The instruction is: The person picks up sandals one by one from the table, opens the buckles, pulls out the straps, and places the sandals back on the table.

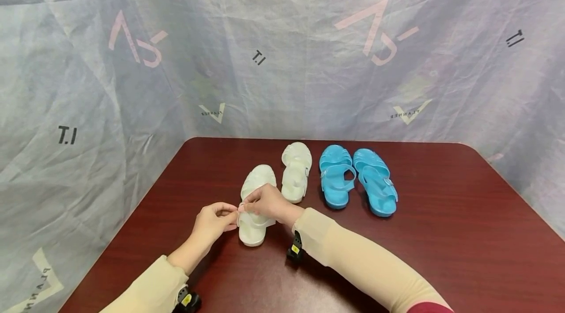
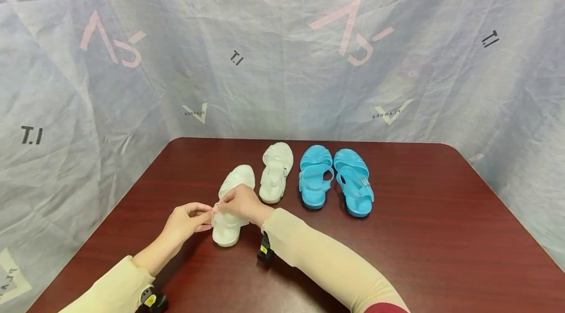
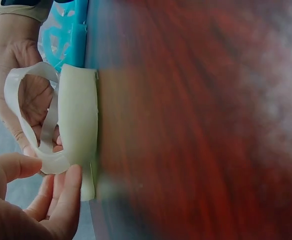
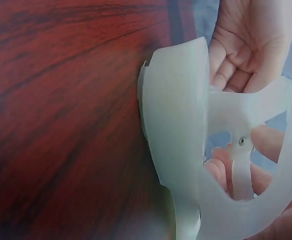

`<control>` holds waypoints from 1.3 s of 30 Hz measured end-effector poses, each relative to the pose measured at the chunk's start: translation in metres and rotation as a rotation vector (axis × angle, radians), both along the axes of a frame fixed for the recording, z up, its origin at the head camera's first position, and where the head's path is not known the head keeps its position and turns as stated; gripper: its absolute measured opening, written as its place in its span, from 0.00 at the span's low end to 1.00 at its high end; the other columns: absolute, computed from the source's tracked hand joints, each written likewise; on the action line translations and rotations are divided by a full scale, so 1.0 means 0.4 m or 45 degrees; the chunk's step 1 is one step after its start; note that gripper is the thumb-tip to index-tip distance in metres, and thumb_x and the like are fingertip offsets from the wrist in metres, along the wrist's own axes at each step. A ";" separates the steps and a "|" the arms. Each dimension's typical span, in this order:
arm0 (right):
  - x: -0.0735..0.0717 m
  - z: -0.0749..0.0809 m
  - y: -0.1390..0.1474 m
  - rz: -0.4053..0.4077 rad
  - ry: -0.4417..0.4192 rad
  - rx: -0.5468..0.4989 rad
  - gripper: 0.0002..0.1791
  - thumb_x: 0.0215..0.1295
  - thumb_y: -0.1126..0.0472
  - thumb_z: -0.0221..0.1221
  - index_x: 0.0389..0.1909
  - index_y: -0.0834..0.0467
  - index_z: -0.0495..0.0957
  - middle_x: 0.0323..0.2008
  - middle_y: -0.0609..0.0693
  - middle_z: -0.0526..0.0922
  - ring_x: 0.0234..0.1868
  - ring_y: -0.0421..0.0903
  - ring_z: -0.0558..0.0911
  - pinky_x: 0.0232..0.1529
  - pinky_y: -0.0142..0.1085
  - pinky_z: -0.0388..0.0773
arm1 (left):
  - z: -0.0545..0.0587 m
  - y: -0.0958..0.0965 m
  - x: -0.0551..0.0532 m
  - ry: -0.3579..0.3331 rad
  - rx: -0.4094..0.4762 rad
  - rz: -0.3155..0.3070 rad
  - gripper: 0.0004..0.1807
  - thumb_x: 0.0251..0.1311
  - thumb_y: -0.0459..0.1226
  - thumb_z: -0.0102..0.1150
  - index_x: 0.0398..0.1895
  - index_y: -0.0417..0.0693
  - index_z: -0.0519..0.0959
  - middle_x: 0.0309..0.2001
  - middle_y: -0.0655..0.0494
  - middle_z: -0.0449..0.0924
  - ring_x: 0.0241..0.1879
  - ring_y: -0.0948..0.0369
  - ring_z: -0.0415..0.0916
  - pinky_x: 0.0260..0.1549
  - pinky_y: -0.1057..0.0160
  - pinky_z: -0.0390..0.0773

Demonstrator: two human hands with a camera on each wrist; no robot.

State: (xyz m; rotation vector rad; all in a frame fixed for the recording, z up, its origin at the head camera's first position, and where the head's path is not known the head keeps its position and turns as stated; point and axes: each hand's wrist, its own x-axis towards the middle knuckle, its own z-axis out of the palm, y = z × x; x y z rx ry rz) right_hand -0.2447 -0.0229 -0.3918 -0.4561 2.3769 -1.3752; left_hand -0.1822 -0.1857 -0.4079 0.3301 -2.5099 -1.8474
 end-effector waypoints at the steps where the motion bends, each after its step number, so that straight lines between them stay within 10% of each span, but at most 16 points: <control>1: 0.001 0.000 -0.001 -0.003 0.000 0.006 0.08 0.59 0.55 0.68 0.35 0.55 0.88 0.30 0.47 0.86 0.27 0.41 0.77 0.29 0.31 0.75 | -0.001 -0.001 0.004 -0.011 0.003 -0.005 0.10 0.60 0.30 0.62 0.42 0.32 0.81 0.33 0.47 0.83 0.30 0.60 0.83 0.36 0.60 0.85; 39: -0.019 -0.005 0.028 -0.009 -0.186 -0.137 0.12 0.57 0.56 0.69 0.37 0.60 0.88 0.35 0.52 0.88 0.35 0.44 0.85 0.45 0.37 0.80 | 0.063 0.019 -0.022 -0.003 -0.279 -0.050 0.06 0.54 0.29 0.65 0.34 0.36 0.85 0.30 0.46 0.87 0.27 0.56 0.86 0.34 0.61 0.85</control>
